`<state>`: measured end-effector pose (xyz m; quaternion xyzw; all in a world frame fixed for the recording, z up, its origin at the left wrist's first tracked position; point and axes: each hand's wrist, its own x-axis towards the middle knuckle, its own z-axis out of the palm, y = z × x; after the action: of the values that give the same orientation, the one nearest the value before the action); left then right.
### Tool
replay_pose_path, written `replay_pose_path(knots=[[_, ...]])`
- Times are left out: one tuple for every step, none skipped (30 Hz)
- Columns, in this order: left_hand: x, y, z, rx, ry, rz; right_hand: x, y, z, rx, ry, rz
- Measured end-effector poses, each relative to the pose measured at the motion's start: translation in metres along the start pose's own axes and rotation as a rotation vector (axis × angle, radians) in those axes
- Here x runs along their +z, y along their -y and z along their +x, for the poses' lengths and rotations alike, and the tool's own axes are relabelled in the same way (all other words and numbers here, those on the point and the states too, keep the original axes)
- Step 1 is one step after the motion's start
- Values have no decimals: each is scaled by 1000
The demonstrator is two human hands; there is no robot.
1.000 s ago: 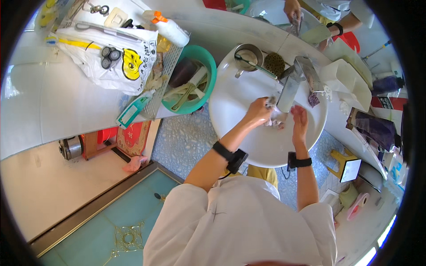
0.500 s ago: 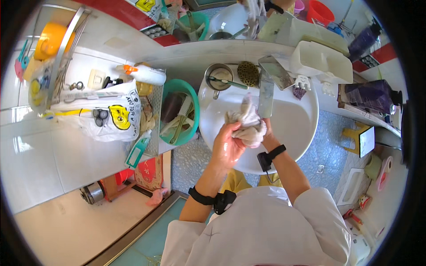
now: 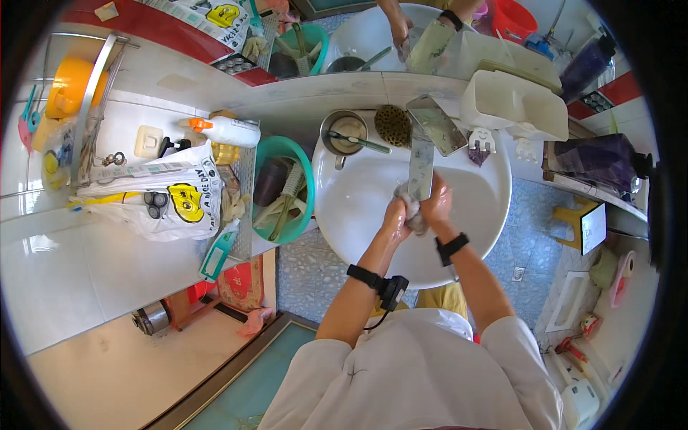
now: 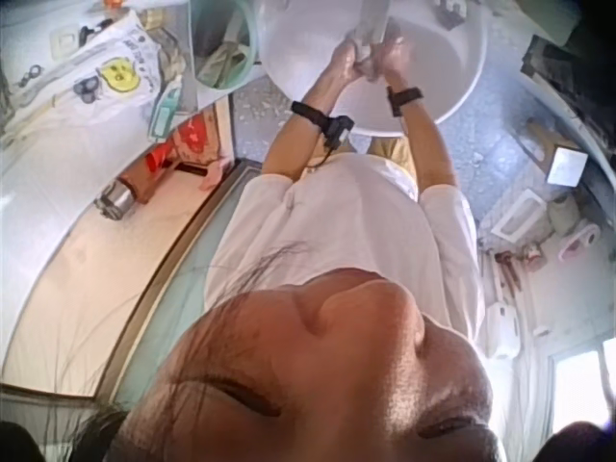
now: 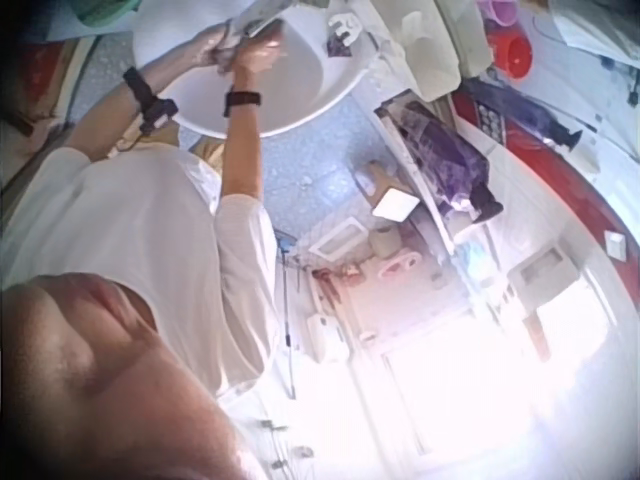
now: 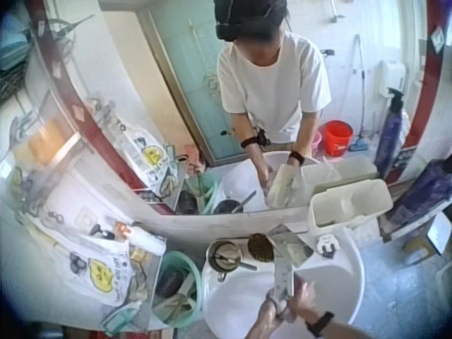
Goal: Washing a cloth in a bathroom sink.
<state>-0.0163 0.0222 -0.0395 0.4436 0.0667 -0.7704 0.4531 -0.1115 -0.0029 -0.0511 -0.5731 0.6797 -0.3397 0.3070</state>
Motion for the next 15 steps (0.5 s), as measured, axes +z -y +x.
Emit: replay_pose_path(knots=[[-8,-2,0,-16,-1,54,-9,1,9,-24,62,-24],[-8,-10,-2,-8,-12,50,-17,1,15,-49,127,-47],[-8,-21,-4,74,-29,131,-20,-11,12,-53,138,-42],[-4,-29,-9,152,-36,210,-27,-25,9,-93,166,31],[-3,-36,-13,164,-38,203,-30,-23,8,-139,195,109],[-3,-42,-18,232,-50,184,-44,-20,6,-121,261,99],[1,-46,-23,294,-58,165,-51,-30,8,-130,264,94],[8,-48,-34,325,-126,172,-61,-44,7,-146,312,5],[15,-47,-43,324,-129,160,-68,-53,4,-163,360,-85],[22,-48,-52,346,-113,212,-73,-45,0,-171,370,-88],[24,-52,-61,377,-110,260,-77,-29,-3,-211,344,-344],[27,-51,-69,407,-95,246,-77,-13,-7,-254,310,-597],[26,-51,-73,418,-101,231,-72,7,-15,-271,319,-600],[23,-53,-76,363,-44,214,-60,30,-23,-388,293,-541],[19,-55,-78,311,12,194,-49,42,-26,-507,269,-477]])
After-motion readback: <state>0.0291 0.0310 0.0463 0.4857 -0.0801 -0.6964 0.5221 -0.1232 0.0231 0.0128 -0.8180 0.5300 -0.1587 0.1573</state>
